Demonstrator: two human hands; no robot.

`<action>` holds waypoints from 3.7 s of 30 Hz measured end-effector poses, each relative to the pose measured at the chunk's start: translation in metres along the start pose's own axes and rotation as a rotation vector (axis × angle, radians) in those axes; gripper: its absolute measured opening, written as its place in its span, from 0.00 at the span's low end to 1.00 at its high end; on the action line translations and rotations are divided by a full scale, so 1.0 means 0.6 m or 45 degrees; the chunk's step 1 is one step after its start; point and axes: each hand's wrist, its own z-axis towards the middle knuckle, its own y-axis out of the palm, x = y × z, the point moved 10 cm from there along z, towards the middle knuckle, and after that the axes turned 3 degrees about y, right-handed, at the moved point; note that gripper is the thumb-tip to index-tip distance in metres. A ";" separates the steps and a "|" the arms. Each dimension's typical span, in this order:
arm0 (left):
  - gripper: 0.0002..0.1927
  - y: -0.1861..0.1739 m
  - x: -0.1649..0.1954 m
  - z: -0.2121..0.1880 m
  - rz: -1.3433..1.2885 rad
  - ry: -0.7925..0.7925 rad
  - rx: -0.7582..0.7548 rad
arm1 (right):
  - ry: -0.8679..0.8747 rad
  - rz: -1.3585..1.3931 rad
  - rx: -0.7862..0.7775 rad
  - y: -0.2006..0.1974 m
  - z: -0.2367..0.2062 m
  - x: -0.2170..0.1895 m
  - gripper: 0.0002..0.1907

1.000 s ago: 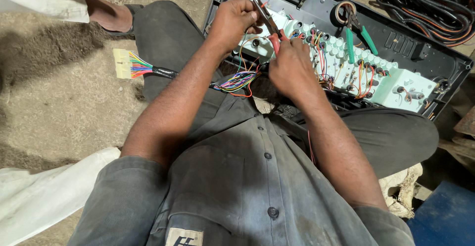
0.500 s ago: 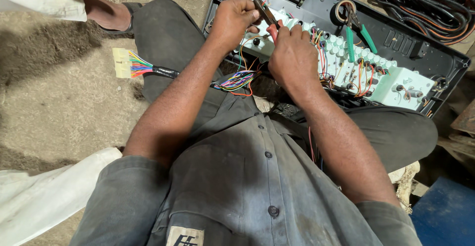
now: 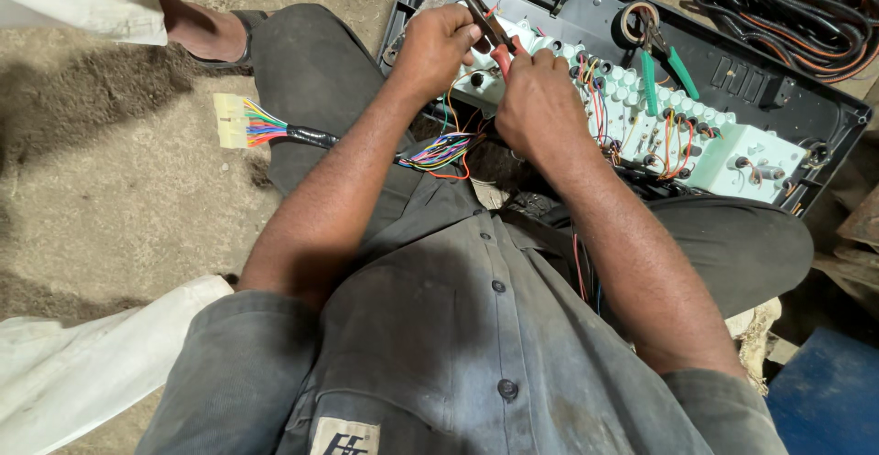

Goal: The person sits on the floor and works on an open electronic device, stripping and twisting colored wires, then using pliers and a screwdriver to connect them to terminals inside the device.

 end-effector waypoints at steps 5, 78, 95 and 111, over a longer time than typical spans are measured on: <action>0.05 -0.006 0.018 -0.001 0.068 0.112 0.002 | 0.082 -0.065 0.033 -0.011 0.004 0.001 0.20; 0.08 -0.022 0.013 0.009 -0.718 -0.057 -0.006 | 0.665 1.631 -0.639 0.050 -0.037 0.051 0.26; 0.05 -0.033 0.051 -0.005 -0.168 0.283 0.027 | 0.282 0.573 -0.180 0.013 0.012 0.027 0.11; 0.11 -0.021 -0.002 0.007 -1.059 -0.096 -0.099 | 0.436 0.847 -0.038 -0.066 0.005 0.191 0.26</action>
